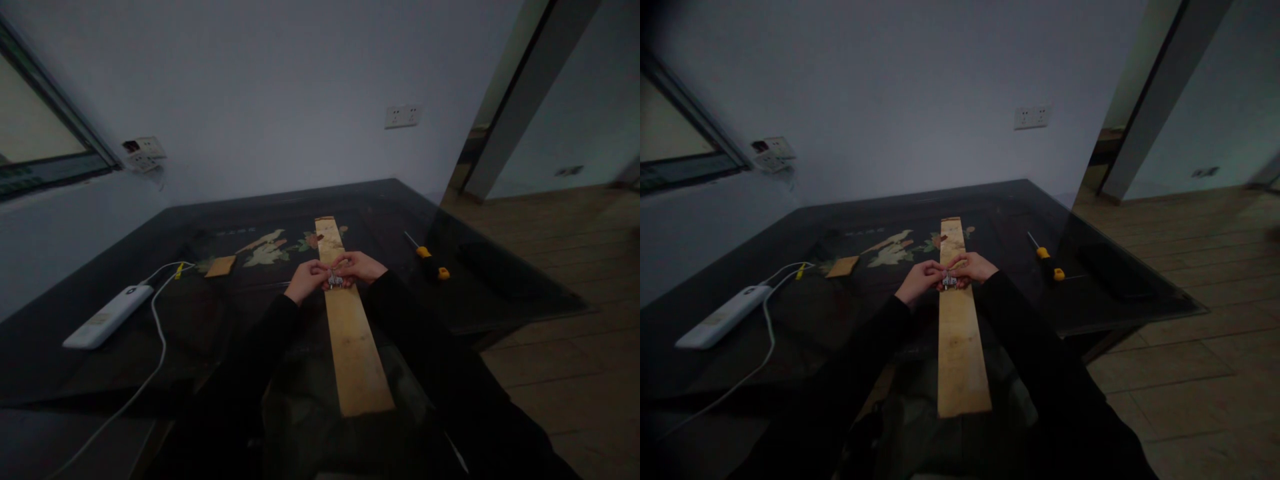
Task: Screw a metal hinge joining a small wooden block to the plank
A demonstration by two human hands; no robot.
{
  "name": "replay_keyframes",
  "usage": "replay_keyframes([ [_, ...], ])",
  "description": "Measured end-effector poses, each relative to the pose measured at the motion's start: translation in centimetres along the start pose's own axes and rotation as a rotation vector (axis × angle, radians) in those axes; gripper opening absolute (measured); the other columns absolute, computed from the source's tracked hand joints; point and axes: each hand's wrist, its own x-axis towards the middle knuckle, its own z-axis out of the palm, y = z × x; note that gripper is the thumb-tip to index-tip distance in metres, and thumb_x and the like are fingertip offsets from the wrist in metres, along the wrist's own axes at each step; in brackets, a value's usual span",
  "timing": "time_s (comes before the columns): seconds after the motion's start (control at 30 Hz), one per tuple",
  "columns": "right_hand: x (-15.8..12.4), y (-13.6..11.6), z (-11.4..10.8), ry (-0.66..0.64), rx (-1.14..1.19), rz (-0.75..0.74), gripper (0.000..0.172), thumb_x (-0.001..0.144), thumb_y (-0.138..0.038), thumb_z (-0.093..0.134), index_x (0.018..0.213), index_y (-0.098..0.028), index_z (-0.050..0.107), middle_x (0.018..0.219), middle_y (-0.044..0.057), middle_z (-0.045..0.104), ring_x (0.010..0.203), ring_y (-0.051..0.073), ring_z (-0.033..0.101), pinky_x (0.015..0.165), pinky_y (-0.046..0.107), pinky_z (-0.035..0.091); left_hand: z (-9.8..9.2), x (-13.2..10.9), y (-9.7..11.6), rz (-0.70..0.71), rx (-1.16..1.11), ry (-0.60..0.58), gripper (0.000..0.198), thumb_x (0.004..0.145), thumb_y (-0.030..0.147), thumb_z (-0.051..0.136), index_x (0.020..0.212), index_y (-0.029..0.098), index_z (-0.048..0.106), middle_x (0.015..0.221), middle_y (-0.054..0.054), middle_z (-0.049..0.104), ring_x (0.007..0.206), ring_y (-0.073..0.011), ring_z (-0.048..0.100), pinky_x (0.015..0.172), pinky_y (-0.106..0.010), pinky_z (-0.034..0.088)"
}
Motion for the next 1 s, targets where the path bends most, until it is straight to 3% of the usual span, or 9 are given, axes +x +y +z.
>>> replay_keyframes([
  [0.7, 0.60, 0.29, -0.02, 0.051, -0.099, 0.068, 0.033, 0.063, -0.018, 0.081, 0.082, -0.014, 0.055, 0.052, -0.001, 0.065, 0.041, 0.011, 0.060, 0.042, 0.020, 0.053, -0.36, 0.68, -0.75, 0.035, 0.095, -0.016, 0.022, 0.067, 0.019, 0.077, 0.077, 0.011, 0.059, 0.053, 0.002, 0.063, 0.044, -0.0088, 0.058, 0.048, -0.019, 0.048],
  [1.0, 0.47, 0.12, 0.48, 0.142, -0.256, -0.091, 0.019, 0.066, -0.017, 0.073, 0.074, -0.015, 0.056, 0.050, -0.004, 0.058, 0.042, 0.009, 0.054, 0.039, 0.020, 0.042, -0.37, 0.77, -0.91, 0.031, 0.074, 0.001, 0.017, 0.070, 0.013, 0.073, 0.076, 0.011, 0.058, 0.052, 0.001, 0.063, 0.043, -0.0090, 0.058, 0.047, -0.019, 0.048],
])
